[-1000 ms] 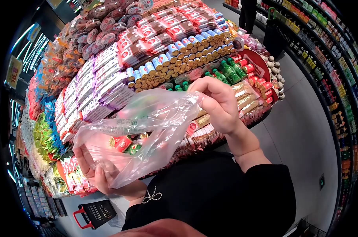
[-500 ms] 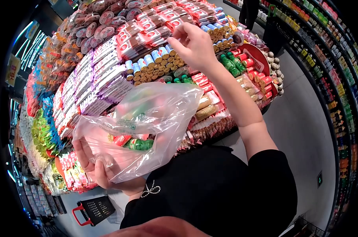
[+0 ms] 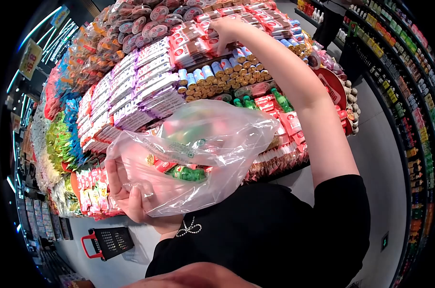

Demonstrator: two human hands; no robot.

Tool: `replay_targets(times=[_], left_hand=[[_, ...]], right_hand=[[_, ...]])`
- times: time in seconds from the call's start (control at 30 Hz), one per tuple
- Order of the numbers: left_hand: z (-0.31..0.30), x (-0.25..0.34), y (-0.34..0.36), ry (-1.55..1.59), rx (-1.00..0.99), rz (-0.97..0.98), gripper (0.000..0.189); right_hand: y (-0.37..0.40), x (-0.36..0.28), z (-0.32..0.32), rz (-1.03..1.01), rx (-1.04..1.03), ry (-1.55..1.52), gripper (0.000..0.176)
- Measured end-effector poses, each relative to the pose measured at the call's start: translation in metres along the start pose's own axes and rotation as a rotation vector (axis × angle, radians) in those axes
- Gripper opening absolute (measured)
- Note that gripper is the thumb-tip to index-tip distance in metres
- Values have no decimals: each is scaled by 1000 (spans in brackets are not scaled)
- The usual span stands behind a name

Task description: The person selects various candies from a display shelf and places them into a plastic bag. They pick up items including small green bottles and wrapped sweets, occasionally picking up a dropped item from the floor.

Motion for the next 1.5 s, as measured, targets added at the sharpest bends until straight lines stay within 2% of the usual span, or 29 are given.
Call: replay_targets(times=[0.03, 0.2, 0.23, 0.3, 0.33, 0.37, 0.43, 0.47, 0.57, 0.6, 0.73, 0.8, 0.97, 1.03, 1.07, 1.2, 1.3, 1.37, 1.4, 1.47, 1.5], left_hand=[[-1, 0, 0, -1, 5, 2, 69], [1, 1, -1, -36, 33, 5, 69], [1, -1, -1, -37, 38, 2, 69], [1, -5, -1, 173, 13, 20, 63], [0, -4, 0, 173, 14, 19, 63], [0, -3, 0, 154, 12, 5, 63], [-1, -3, -1, 135, 9, -8, 63], [0, -3, -2, 139, -16, 6, 63], [2, -2, -2, 147, -47, 15, 63], [2, -2, -2, 151, -50, 13, 62], [1, 2, 0, 153, -17, -11, 63], [-1, 4, -1, 41, -58, -31, 64], [1, 3, -1, 46, -48, -26, 65], [4, 3, -3, 49, -91, -19, 65], [4, 3, -3, 50, -91, -23, 65], [9, 5, -1, 13, -84, -51, 67], [11, 4, -2, 29, -43, -49, 67], [10, 3, 0, 12, -23, -63, 67], [12, 2, -1, 29, -48, -48, 68], [8, 0, -4, 31, -113, -24, 70], [6, 0, -5, 21, -101, -23, 70]], right_hand=[[0, 0, 0, -13, -78, -8, 106], [-5, 13, 13, -104, 35, -80, 100], [-9, 17, 16, -129, 82, -67, 93], [-9, 20, 15, -175, 179, -42, 79], [-8, 22, 16, -199, 201, -86, 62], [-6, 19, 17, -198, 201, -86, 62], [0, 14, 17, -187, 297, -25, 48], [5, 4, 9, -110, 152, 24, 43], [6, 1, 17, -65, 274, 101, 47], [8, 0, 18, -11, 230, 95, 50], [12, 5, 28, -7, 253, 85, 48], [20, 5, 28, -113, 504, 27, 39], [42, 6, 23, -153, 618, -45, 37], [56, 7, 16, -100, 621, -147, 38], [60, 8, 14, -145, 781, -179, 39], [72, 17, 2, -152, 926, -358, 36], [104, 20, -24, -71, 1024, -603, 30], [145, 6, -68, -208, 1111, -862, 24], [164, -2, -83, -399, 1147, -1065, 30], [214, -44, -108, -20, 1190, -1061, 31], [236, -43, -105, -78, 1084, -1133, 31]])
Point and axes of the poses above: each hand's wrist, its own y-axis away from the middle knuckle, its own z-axis out of the palm, x = y × z, the point moved 3 cm from there along -y, towards the middle knuckle, and after that the axes turned 9 degrees about y, right-handed, at the moved point
